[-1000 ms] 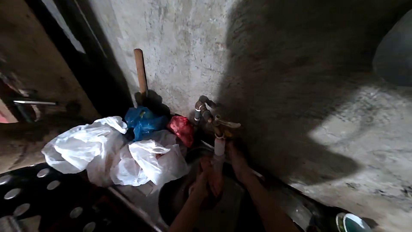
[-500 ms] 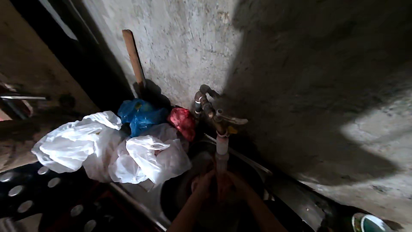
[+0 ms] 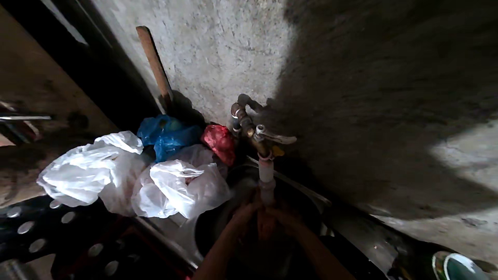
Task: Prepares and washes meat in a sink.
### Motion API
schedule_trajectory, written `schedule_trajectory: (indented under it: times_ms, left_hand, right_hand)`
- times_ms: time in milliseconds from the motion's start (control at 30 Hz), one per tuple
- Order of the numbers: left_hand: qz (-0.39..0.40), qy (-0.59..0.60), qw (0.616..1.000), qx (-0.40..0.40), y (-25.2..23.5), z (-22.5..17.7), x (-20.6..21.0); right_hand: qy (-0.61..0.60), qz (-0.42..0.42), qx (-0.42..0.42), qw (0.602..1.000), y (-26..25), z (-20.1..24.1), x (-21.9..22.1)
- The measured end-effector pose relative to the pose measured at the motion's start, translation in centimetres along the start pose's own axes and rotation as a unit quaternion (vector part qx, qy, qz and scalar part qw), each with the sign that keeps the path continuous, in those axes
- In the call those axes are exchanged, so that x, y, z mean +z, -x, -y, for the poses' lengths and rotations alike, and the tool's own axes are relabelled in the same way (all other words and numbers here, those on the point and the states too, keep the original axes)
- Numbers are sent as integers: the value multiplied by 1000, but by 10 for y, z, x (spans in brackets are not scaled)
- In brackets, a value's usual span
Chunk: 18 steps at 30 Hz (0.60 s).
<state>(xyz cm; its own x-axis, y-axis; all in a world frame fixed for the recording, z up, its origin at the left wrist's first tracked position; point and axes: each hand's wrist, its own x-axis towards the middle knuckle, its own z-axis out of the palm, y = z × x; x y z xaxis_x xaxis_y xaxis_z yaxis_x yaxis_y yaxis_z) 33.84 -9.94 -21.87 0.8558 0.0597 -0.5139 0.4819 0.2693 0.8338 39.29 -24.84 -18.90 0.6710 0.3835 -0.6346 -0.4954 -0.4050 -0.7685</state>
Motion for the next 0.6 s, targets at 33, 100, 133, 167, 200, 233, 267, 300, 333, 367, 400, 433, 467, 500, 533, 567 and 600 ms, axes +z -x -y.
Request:
schedule_trajectory:
  times_ms: [33, 100, 133, 167, 200, 233, 267, 300, 333, 367, 400, 433, 467, 500, 533, 567, 600]
  left_hand:
    - [9, -3, 1000, 11, 1, 0, -1]
    - [21, 2, 999, 24, 3, 0, -1]
    - [23, 7, 999, 27, 4, 2, -2]
    - [24, 9, 999, 29, 4, 4, -2]
    - [25, 6, 999, 30, 5, 6, -3]
    - [27, 4, 999, 30, 4, 9, -4]
    - [28, 2, 999, 26, 4, 10, -5]
    - [30, -2, 999, 20, 5, 10, -6]
    - [32, -2, 999, 15, 6, 9, -6]
    - [33, 1, 999, 14, 7, 8, -7]
    - [33, 3, 999, 19, 8, 8, -7]
    - [32, 3, 999, 25, 7, 9, -7]
    - [28, 1, 999, 30, 7, 9, -6]
    - [22, -2, 999, 34, 8, 8, -5]
    - [14, -5, 999, 41, 7, 8, -3]
    - [11, -8, 999, 48, 8, 9, -2]
    - [7, -11, 999, 53, 8, 11, -2]
  right_hand:
    - [-5, 5, -2, 1000, 1, 0, -1]
    - [0, 9, -8, 1000, 4, 0, -3]
    - [12, 7, -9, 1000, 5, 0, -4]
    - [28, 5, -11, 1000, 5, -1, -4]
    - [47, 1, -21, 999, 4, -3, -5]
    - [63, -2, -38, 997, 3, -7, -5]
    - [71, -3, -58, 996, 0, -12, -6]
    - [73, 0, -69, 995, -2, -15, -6]
    - [75, 3, -73, 995, -3, -17, -6]
    - [78, 6, -76, 994, -2, -16, -6]
    - [80, 10, -77, 994, -2, -15, -6]
    - [79, 14, -79, 994, -1, -14, -6]
    - [81, 18, -78, 994, 0, -12, -7]
    - [83, 23, -77, 993, 0, -11, -8]
    - [86, 29, -75, 993, 0, -9, -9]
    - [90, 39, -70, 993, 0, -7, -10]
    - [99, 46, -68, 992, 0, -7, -11]
